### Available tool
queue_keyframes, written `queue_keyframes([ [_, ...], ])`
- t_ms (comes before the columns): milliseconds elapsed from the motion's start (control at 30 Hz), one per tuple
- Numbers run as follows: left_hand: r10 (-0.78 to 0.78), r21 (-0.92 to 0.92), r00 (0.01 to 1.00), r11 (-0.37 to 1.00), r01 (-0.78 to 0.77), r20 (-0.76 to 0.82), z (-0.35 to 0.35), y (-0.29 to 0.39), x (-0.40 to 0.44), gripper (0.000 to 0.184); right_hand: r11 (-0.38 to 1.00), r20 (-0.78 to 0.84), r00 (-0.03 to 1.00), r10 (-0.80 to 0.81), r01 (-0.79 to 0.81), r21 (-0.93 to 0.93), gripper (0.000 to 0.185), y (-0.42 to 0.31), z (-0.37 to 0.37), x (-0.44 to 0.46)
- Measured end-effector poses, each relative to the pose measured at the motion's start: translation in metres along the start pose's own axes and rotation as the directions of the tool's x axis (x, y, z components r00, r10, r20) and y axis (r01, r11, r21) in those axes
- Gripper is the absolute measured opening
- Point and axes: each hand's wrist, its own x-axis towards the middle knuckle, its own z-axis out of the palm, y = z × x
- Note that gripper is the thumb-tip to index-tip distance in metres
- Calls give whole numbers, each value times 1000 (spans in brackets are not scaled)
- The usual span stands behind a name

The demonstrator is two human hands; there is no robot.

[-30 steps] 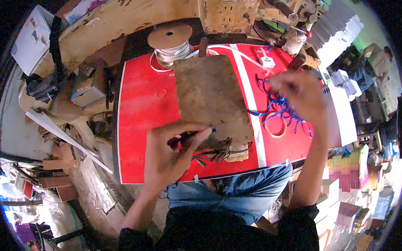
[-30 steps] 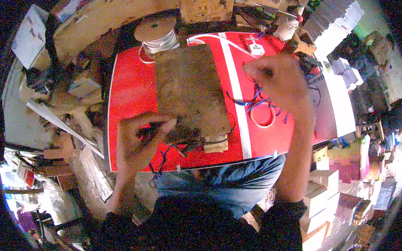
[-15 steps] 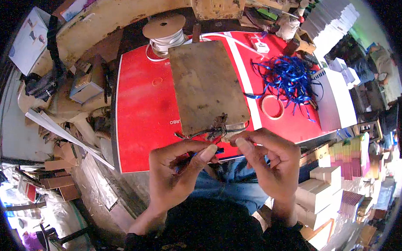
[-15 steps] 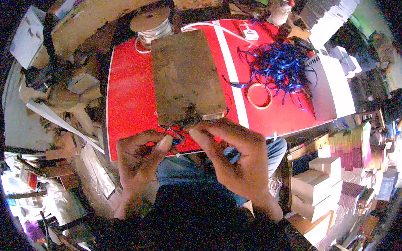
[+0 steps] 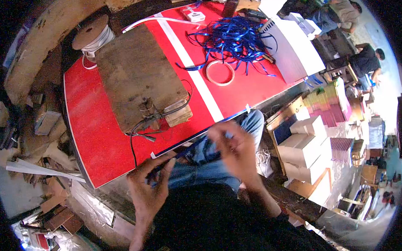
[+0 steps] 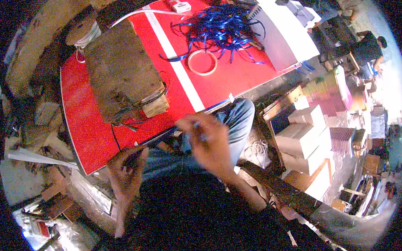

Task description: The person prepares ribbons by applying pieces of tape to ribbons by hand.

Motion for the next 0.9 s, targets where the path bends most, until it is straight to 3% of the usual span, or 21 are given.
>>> queue_keyframes([
  [33, -26, 63, 1000, 998, 26, -15, -3, -15, -2, 11, 987, -51, 986, 159, -159, -7, 13, 10, -18, 9],
  [67, -72, 57, 997, 996, 73, -11, -8, -28, -4, 11, 986, -152, 987, 55, -77, -148, 16, 38, -35, 19],
  [100, -79, 55, 997, 995, 79, -11, -14, -36, -4, 11, 990, -234, 966, 106, -125, -67, 19, 57, -51, 27],
  [133, -80, 109, 997, 991, 81, -18, -21, -44, -5, 11, 984, -285, 958, 17, -67, -167, 21, 76, -65, 37],
  [233, -152, 139, 988, 978, 155, -37, -27, -53, -5, 13, 945, -323, 946, 11, -116, -307, 22, 91, -82, 50],
  [333, -172, 171, 983, 969, 181, -65, -17, -89, -8, 14, 909, -317, 947, 43, -169, -381, 21, 86, -80, 50],
  [367, -154, 71, 982, 984, 163, -113, -8, -109, -9, 14, 886, -309, 949, -62, -90, -455, 19, 104, -82, 51],
  [400, -142, -16, 975, 990, 141, -172, -9, -118, -12, 13, 919, -311, 944, -110, -23, -394, 16, 134, -87, 47],
  [467, -60, 114, 984, 990, 80, -167, -14, -101, -11, 12, 931, -301, 942, -149, 32, -362, 14, 135, -90, 45],
  [500, -38, 202, 985, 977, 72, -171, -19, -95, -12, 12, 953, -340, 937, -81, -27, -300, 16, 124, -80, 45],
  [533, -7, 275, 986, 960, 53, -167, -22, -93, -10, 11, 864, -308, 926, -218, 36, -503, 15, 116, -78, 46],
  [567, -15, 297, 982, 952, 72, -190, -26, -90, -9, 11, 803, -300, 932, -204, -16, -596, 14, 106, -73, 47],
  [633, -201, 232, 971, 946, 227, -133, -26, -81, -3, 12, 798, -317, 928, -194, -38, -602, 13, 110, -69, 49],
  [767, -59, 242, 980, 965, 105, -191, -20, -93, -6, 11, 817, -367, 919, -141, -101, -568, 13, 103, -66, 48],
  [900, -90, 248, 981, 960, 132, -171, -22, -91, -8, 16, 758, -302, 921, -246, -12, -652, 12, 108, -72, 48],
])
